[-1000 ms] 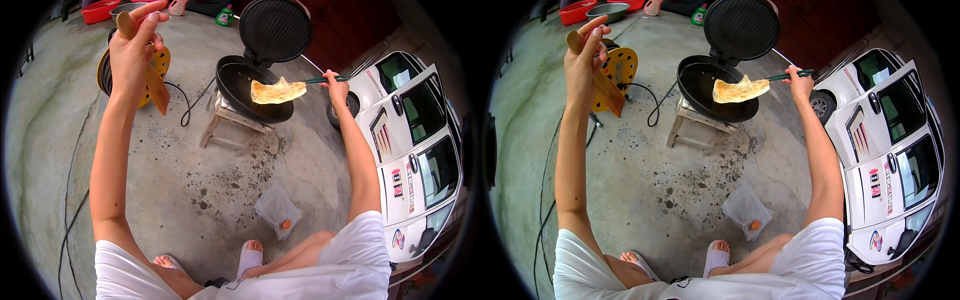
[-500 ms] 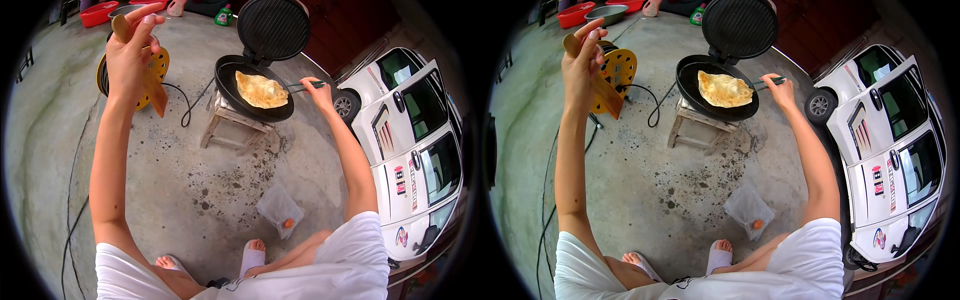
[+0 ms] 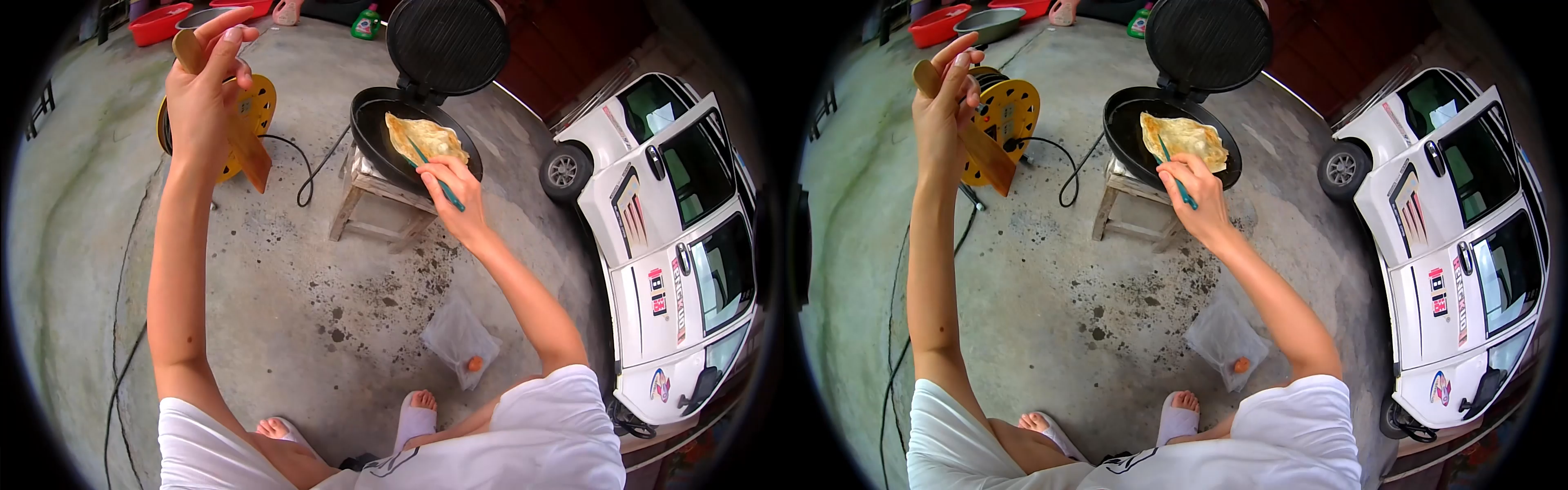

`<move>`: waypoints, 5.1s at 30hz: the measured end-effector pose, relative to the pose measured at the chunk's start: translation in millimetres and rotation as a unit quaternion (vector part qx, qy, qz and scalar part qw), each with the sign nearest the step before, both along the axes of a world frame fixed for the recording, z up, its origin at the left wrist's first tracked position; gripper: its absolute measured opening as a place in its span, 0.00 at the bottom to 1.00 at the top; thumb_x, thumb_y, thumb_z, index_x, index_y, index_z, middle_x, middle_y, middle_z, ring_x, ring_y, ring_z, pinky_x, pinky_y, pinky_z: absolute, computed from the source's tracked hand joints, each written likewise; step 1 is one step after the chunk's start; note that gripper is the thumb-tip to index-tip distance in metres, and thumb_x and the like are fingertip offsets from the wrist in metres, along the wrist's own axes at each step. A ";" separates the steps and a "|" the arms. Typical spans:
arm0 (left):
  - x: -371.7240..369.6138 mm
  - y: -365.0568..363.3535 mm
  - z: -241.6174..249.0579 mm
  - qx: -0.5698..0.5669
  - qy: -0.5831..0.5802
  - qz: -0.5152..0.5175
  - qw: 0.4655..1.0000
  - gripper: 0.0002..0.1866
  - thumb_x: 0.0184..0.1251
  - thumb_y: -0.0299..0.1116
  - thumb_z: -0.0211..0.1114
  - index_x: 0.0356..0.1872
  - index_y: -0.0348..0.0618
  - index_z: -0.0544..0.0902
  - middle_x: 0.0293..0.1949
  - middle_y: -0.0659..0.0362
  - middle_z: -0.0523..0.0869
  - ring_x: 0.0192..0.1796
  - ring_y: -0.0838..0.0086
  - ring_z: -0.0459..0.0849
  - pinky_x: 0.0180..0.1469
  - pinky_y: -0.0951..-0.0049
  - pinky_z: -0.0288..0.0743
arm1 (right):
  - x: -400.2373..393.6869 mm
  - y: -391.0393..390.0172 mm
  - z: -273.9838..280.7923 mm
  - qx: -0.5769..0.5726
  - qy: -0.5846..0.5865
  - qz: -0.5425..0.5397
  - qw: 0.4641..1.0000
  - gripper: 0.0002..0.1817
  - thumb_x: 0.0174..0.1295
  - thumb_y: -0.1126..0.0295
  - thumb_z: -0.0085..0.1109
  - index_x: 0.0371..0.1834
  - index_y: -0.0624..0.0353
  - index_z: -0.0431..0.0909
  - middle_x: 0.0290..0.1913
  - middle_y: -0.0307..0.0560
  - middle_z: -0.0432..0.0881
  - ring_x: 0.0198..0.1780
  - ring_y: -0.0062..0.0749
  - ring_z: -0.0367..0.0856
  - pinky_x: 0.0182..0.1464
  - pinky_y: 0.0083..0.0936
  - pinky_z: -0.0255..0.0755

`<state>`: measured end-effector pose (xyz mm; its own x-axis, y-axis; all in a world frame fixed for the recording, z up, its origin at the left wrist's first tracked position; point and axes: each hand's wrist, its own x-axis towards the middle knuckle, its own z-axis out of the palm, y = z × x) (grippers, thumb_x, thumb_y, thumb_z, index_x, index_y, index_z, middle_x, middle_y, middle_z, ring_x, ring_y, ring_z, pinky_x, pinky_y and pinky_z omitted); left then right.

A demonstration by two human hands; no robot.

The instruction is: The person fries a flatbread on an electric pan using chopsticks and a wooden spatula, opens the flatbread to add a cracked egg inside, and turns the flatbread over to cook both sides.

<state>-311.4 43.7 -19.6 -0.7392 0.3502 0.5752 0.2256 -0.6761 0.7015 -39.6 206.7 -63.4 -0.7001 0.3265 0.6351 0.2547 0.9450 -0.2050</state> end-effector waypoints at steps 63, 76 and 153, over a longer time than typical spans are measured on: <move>38.9 26.4 -1.3 -0.059 0.036 -0.046 0.997 0.16 0.68 0.36 0.55 0.53 0.38 0.75 0.40 0.62 0.77 0.24 0.89 0.66 0.24 0.90 0.55 | -52.5 48.8 0.1 0.262 0.093 0.009 0.960 0.10 0.53 0.70 0.62 0.21 0.58 0.70 0.21 0.42 0.69 0.25 0.33 0.76 0.25 0.28 0.72; 46.3 30.5 -1.0 -0.078 0.020 -0.047 0.996 0.16 0.67 0.38 0.57 0.51 0.40 0.76 0.38 0.64 0.79 0.22 0.90 0.66 0.20 0.90 0.52 | 134.5 60.8 43.8 -0.006 -0.012 -0.010 1.000 0.06 0.55 0.71 0.61 0.31 0.62 0.81 0.33 0.46 0.83 0.34 0.36 0.82 0.37 0.26 0.75; 30.6 11.7 0.0 -0.039 0.020 -0.092 0.995 0.13 0.67 0.37 0.57 0.48 0.43 0.79 0.36 0.65 0.80 0.21 0.90 0.68 0.20 0.89 0.54 | 15.2 109.5 19.2 -0.197 0.152 -0.104 0.963 0.13 0.62 0.65 0.57 0.29 0.65 0.81 0.25 0.39 0.81 0.28 0.22 0.81 0.33 0.17 0.74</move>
<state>-280.8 55.4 -19.6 -0.6361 0.5214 0.5688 0.1325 -0.6524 0.7462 -24.4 316.1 -44.1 -0.3940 0.6972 0.5989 0.3014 0.7136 -0.6324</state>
